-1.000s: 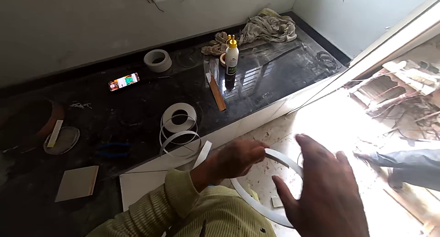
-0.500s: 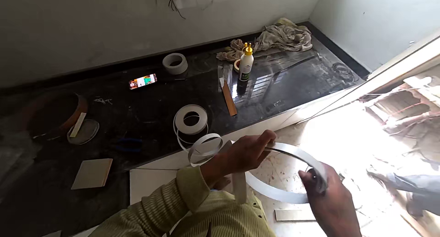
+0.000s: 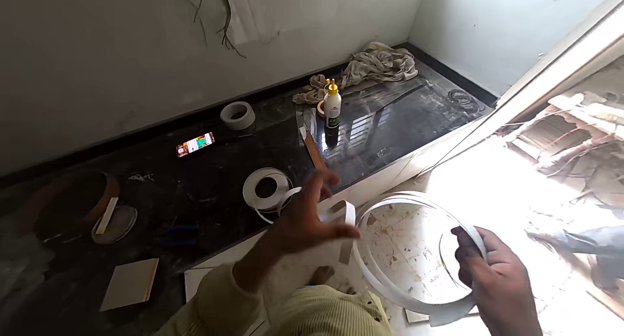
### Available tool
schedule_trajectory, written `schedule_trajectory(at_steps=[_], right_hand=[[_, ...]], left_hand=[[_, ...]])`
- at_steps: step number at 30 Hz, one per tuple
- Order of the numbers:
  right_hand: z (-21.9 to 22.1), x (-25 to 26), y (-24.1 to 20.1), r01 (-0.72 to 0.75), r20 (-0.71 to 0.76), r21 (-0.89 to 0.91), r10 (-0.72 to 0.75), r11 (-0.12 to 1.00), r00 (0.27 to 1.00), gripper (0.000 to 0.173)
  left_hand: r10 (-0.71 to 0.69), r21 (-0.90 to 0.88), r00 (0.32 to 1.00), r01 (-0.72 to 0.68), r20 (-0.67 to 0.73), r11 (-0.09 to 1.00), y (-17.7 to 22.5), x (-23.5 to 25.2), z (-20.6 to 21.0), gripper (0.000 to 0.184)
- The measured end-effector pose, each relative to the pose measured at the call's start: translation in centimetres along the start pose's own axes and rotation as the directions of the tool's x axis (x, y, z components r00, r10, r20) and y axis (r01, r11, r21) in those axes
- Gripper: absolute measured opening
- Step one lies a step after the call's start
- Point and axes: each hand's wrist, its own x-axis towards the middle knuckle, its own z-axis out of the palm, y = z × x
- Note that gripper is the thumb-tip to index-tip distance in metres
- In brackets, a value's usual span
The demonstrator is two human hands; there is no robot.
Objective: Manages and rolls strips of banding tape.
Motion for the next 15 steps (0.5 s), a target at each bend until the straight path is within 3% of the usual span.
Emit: schedule_trajectory(at_steps=[2,4,5,7,8,10,12,15], right_hand=[[0.3,-0.2,0.0,-0.042,-0.011,0.112,0.043,0.993,0.999,0.02],[0.9,0.0,-0.2,-0.085,-0.003,0.229,0.088,0.97,0.996,0.019],[1.1,0.0,-0.2,-0.115,0.003,0.277,0.119,0.954,0.993,0.019],[1.6,0.0,-0.1,-0.202,0.02,0.338,0.208,0.919,0.978,0.019],[1.7,0.1,0.2,-0.254,0.033,0.352,0.26,0.901,0.965,0.019],[2.3,0.3,1.8,-0.36,0.059,0.377,0.365,0.854,0.929,0.017],[3.1,0.5,4.1,-0.475,0.121,0.421,0.471,0.773,0.874,0.016],[4.5,-0.2,6.9,-0.596,0.176,0.482,0.596,0.642,0.784,0.016]], left_hand=[[-0.35,0.096,0.924,0.339,0.152,0.936,1.1,-2.1,2.0,0.097],[-0.487,0.067,0.843,0.485,0.229,0.872,0.1,-2.9,4.7,0.094],[-0.488,-0.019,0.849,0.502,0.202,0.865,-1.1,-3.3,5.9,0.087],[-0.428,-0.305,0.9,0.431,0.083,0.849,-3.1,-3.8,7.2,0.062],[-0.382,-0.416,0.923,0.359,0.029,0.835,-3.5,-4.0,7.2,0.059],[-0.275,-0.533,0.96,0.206,-0.052,0.821,-3.4,-4.2,6.2,0.072],[-0.191,-0.492,0.973,0.105,-0.128,0.864,-3.1,-4.4,5.0,0.089],[-0.132,-0.359,0.952,0.025,-0.277,0.933,-2.9,-4.3,4.0,0.075]])
